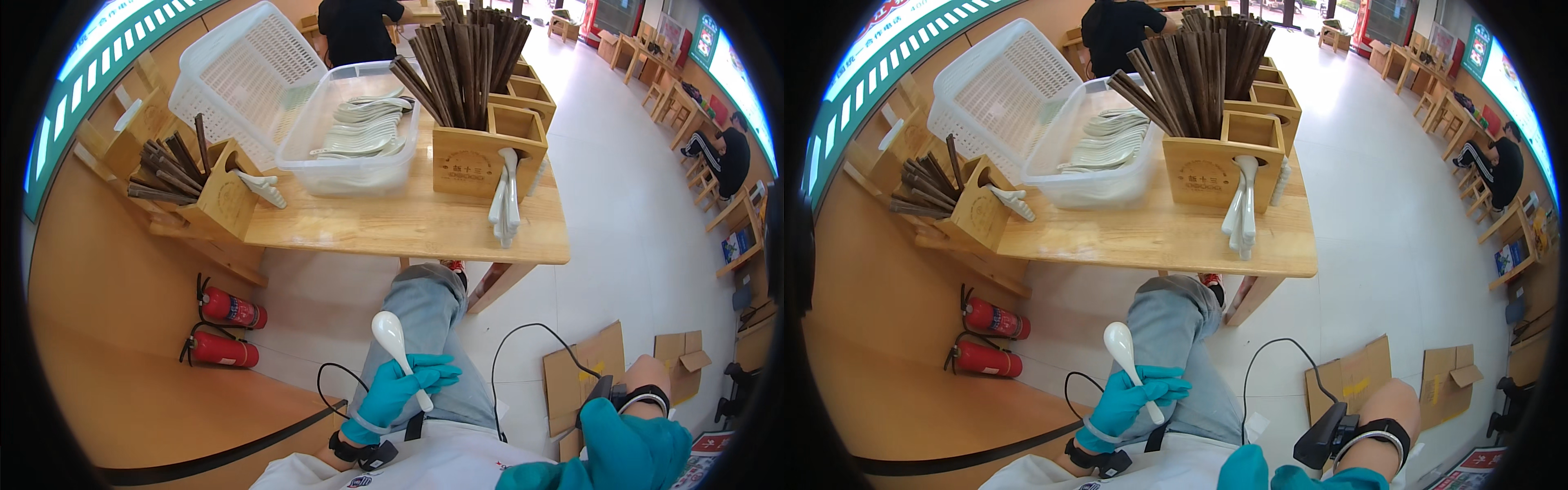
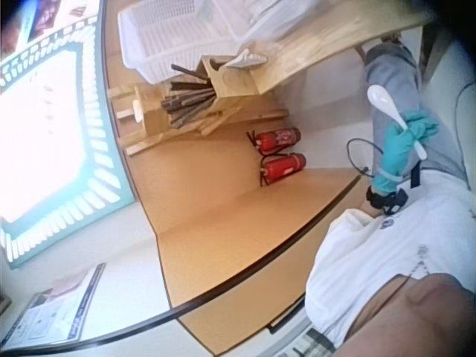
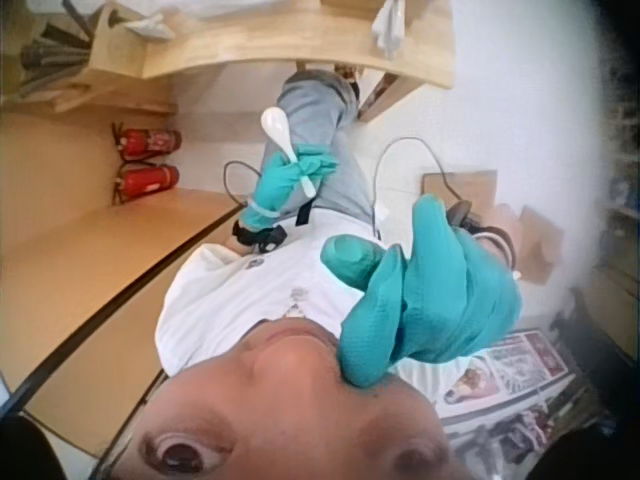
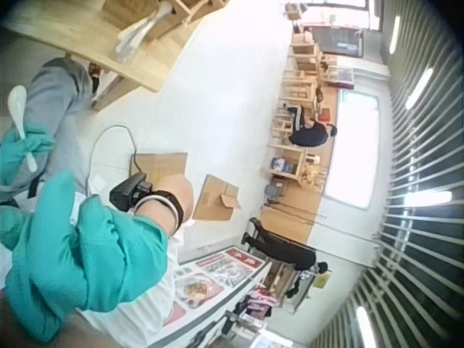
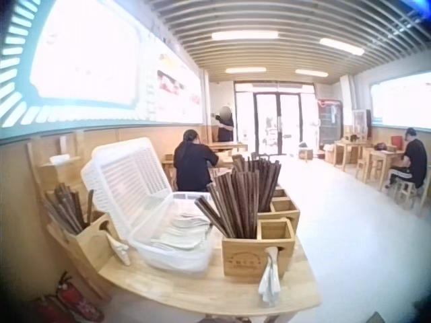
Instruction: The person sorts spoons and chopsticks from plastic bins and places them into wooden holders on a restaurant table.
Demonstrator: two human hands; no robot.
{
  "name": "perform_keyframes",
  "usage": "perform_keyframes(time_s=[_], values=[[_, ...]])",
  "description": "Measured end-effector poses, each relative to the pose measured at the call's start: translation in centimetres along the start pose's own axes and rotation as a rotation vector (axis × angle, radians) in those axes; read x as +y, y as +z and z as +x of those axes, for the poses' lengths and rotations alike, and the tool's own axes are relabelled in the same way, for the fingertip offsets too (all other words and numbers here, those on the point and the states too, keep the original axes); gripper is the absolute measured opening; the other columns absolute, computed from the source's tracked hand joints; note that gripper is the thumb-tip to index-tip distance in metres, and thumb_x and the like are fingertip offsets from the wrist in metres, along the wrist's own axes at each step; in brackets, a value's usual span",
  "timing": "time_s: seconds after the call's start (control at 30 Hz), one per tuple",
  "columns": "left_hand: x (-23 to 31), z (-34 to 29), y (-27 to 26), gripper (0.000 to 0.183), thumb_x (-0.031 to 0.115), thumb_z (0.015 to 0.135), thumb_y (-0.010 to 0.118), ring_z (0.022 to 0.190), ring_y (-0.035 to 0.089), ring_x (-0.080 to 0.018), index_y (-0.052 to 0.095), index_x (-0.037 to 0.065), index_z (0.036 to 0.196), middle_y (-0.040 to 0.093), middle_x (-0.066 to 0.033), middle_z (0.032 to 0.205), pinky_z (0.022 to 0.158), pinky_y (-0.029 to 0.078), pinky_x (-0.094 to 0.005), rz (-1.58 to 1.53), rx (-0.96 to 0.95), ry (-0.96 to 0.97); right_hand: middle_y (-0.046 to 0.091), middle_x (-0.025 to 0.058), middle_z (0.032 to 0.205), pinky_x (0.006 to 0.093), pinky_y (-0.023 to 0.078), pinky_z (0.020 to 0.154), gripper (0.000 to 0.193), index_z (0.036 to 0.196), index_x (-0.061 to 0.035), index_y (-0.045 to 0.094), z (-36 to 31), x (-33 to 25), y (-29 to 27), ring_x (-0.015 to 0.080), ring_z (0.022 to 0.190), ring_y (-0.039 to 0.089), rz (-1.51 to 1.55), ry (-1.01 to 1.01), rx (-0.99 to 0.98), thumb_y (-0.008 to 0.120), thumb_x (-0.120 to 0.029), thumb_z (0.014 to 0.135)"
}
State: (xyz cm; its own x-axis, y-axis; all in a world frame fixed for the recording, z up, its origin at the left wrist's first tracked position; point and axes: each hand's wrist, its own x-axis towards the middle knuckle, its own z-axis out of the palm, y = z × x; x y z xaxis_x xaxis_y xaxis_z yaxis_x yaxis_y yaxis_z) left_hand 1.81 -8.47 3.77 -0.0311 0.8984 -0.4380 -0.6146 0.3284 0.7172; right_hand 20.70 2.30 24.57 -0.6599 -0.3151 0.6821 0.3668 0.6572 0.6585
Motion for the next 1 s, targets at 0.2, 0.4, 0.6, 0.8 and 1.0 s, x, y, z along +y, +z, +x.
perform_keyframes(time_s=[0.2,0.4,0.6,0.8,1.0], values=[[0.3,0.9,0.7,0.036,0.011,0.094,0.059,0.108,0.065,-0.0294,0.056,-0.009,0.124,0.065,-0.0213,0.116,0.095,0.053,-0.0372,0.023,-0.021,-0.011,0.062,0.0079,0.064,0.0242,0.031,0.031,0.031,0.09,-0.0103,0.036,-0.5,0.8,-1.0,0.0133,0.04,0.045,0.018,0.012,-0.065,0.055,-0.033,0.098],[1.4,1.2,1.8,0.036,0.012,0.096,0.057,0.104,0.066,-0.0265,0.055,-0.008,0.126,0.066,-0.0197,0.114,0.092,0.053,-0.035,0.066,0.01,0.062,0.06,0.0078,0.063,0.0244,0.029,0.03,0.032,0.087,-0.0113,0.031,-0.9,-1.0,-1.2,0.0125,0.039,0.042,0.022,0.26,-0.162,0.055,-0.03,0.099],[4.4,3.3,3.4,0.034,0.009,0.094,0.054,0.092,0.07,-0.024,0.058,-0.005,0.124,0.068,-0.0178,0.11,0.078,0.056,-0.0298,0.168,0.094,0.195,0.061,0.0084,0.065,0.0246,0.03,0.03,0.031,0.086,-0.0112,0.031,-2.2,0.9,-0.1,0.0116,0.038,0.041,0.153,0.133,-0.119,0.054,-0.027,0.099],[8.5,7.2,5.6,0.046,-0.003,0.087,0.045,0.118,0.059,-0.0282,0.051,-0.004,0.132,0.057,-0.0204,0.131,0.099,0.048,-0.0358,0.162,0.041,0.426,0.058,0.0068,0.069,0.0356,0.04,0.055,0.018,0.092,-0.0072,0.056,-7.0,-3.2,2.7,0.019,0.058,0.051,0.145,0.885,-0.555,0.063,-0.024,0.091],[9.5,14.8,7.7,0.064,-0.008,0.079,0.044,0.138,0.039,-0.0257,0.04,0.002,0.142,0.04,-0.016,0.149,0.115,0.03,-0.0386,0.261,0.017,0.545,0.061,0.0013,0.101,0.0243,0.045,0.076,0.031,0.123,-0.0072,0.061,-14.7,0.3,17.0,0.0083,0.086,0.051,1.049,1.716,-0.118,0.055,-0.027,0.099]])
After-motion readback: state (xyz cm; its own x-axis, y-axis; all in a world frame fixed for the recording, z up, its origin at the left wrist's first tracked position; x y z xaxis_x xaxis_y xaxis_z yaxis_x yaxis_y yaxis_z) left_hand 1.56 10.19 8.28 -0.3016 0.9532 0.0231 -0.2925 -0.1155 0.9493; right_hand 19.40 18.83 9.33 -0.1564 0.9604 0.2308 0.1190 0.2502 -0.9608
